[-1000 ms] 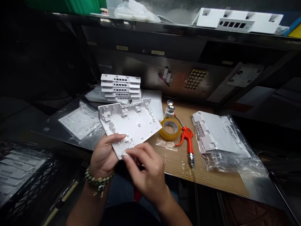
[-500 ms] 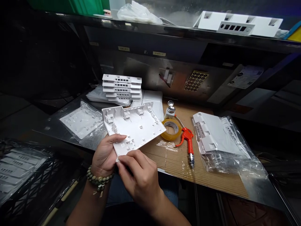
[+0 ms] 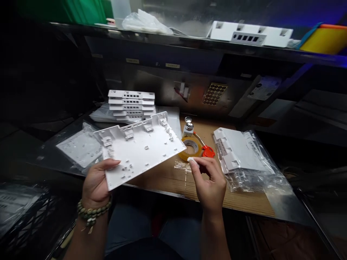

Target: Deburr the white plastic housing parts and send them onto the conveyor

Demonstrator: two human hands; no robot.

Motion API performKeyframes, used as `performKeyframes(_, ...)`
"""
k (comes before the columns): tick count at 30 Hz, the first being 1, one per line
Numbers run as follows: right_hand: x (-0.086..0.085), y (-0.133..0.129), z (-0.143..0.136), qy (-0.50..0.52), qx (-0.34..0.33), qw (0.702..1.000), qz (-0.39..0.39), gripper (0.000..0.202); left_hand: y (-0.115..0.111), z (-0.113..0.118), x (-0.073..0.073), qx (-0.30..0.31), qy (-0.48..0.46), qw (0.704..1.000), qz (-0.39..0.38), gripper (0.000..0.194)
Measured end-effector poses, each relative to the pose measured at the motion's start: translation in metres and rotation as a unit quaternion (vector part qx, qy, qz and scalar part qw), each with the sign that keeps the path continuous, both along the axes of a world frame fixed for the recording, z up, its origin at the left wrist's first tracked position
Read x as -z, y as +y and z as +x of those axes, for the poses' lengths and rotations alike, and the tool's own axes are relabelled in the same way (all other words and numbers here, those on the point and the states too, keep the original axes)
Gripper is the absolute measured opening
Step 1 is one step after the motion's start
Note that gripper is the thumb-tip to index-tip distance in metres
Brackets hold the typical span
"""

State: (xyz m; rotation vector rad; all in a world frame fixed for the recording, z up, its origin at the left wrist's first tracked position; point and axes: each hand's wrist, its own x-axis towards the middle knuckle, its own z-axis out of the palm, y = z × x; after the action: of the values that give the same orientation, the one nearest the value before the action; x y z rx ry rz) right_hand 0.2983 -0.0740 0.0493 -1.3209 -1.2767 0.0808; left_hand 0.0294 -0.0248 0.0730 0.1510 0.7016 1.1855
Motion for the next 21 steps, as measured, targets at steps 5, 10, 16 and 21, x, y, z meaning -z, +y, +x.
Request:
performKeyframes(5, -0.006, 0.004, -0.002, -0.023, -0.011, 1.0, 0.003, 0.007, -0.005, -0.021, 0.015, 0.01, 0.021, 0.998, 0.065, 0.101)
performKeyframes(10, -0.006, 0.006, -0.005, -0.032, -0.026, 0.999, -0.002, 0.011, -0.011, -0.026, 0.018, -0.023, 0.049, 0.996, 0.074, 0.11)
performKeyframes(16, 0.004, 0.007, -0.001, -0.05, -0.037, 0.998, -0.005, 0.012, -0.013, -0.033, 0.03, 0.014, 0.022, 0.995, 0.091, 0.11)
performKeyframes(21, 0.002, 0.006, 0.005, -0.056, -0.018, 0.998, 0.005, 0.012, -0.014, -0.04, 0.035, 0.002, 0.045, 0.995, 0.09, 0.112)
